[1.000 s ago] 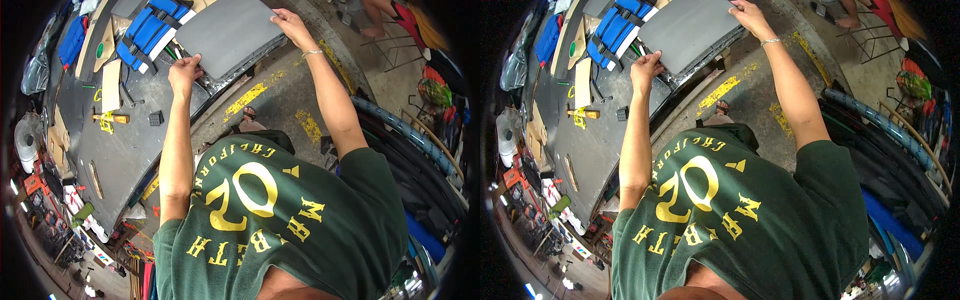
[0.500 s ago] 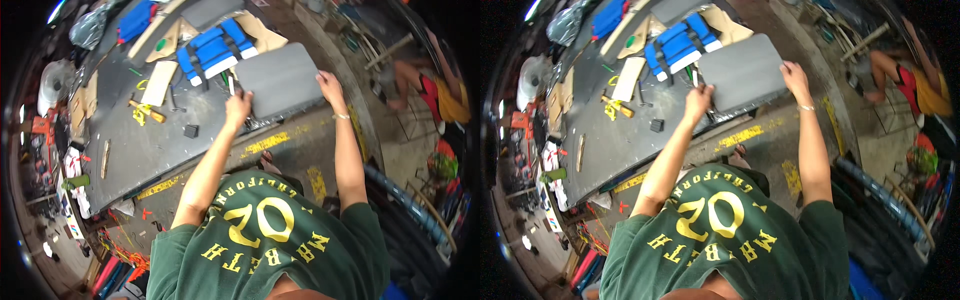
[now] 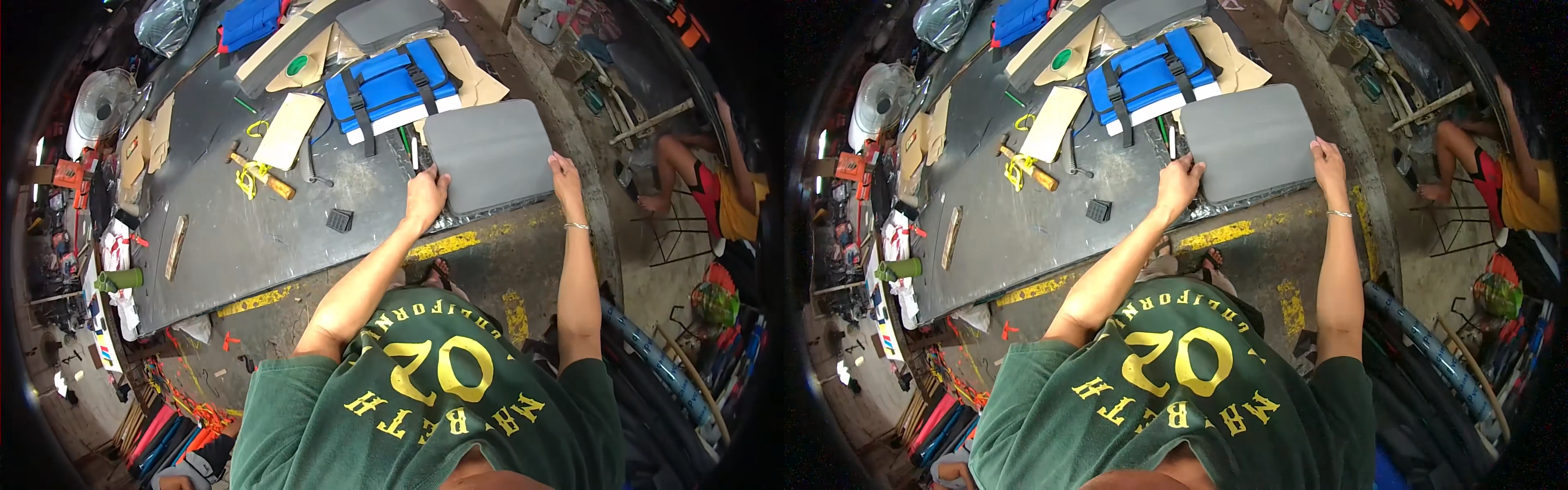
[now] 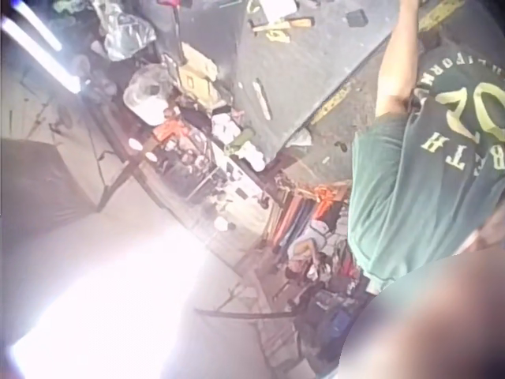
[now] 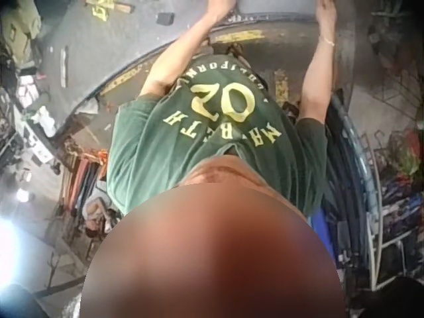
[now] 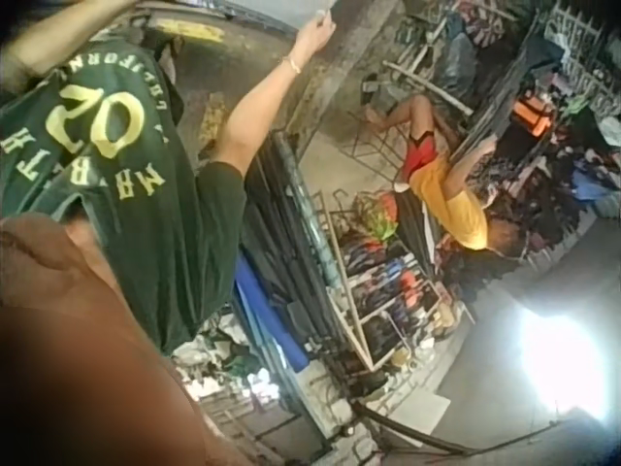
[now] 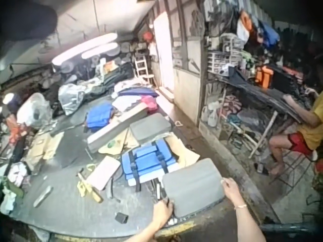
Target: Marking a piece of grey material using a template and then trimming the excess with a utility knife.
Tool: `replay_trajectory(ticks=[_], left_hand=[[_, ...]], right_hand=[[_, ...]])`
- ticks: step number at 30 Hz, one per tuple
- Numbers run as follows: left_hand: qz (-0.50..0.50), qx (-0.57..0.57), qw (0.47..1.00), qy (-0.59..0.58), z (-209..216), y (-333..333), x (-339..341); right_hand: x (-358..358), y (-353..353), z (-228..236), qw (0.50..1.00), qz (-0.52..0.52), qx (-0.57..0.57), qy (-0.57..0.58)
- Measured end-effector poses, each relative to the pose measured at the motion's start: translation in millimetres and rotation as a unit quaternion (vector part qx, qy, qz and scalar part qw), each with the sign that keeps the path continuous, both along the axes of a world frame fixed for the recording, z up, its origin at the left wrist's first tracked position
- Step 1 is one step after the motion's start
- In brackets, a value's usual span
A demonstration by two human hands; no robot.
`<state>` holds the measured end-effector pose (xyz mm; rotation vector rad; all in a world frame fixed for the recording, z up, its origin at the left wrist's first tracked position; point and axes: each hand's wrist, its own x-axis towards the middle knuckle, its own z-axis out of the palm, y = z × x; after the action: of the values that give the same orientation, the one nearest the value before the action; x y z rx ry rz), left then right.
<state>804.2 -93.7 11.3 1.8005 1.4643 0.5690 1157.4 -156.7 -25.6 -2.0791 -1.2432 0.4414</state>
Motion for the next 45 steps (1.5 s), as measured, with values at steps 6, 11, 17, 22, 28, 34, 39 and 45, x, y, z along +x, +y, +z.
replay_trajectory(ticks=[6, 11, 17, 22, 28, 34, 39, 45], left_hand=[[-0.068, -0.100, 0.990, -0.072, 45, 34, -44], [-0.022, -0.144, 0.938, -0.314, 50, 146, -112], [0.071, -0.164, 0.854, -0.488, 31, 294, -153], [0.054, -0.211, 0.834, -0.508, 8, 359, -126], [0.066, -0.279, 0.810, -0.512, -19, 394, -91], [0.115, -0.292, 0.791, -0.524, -56, 424, -78], [0.089, -0.299, 0.811, -0.495, -62, 431, -66], [0.099, -0.309, 0.804, -0.498, -56, 432, -74]], right_hand=[[-38, -32, 31, 0.979, -0.135, 0.065, 0.139], [-79, -142, 7, 0.945, -0.204, 0.147, 0.209], [-225, -159, 12, 0.982, -0.105, -0.043, 0.150], [-297, -107, 68, 0.989, -0.003, -0.122, 0.089], [-317, -85, 78, 0.978, 0.014, -0.183, 0.101], [-319, -84, 57, 0.980, 0.032, -0.182, 0.071], [-326, -79, 61, 0.973, -0.002, -0.201, 0.117], [-325, -75, 65, 0.968, 0.015, -0.236, 0.080]])
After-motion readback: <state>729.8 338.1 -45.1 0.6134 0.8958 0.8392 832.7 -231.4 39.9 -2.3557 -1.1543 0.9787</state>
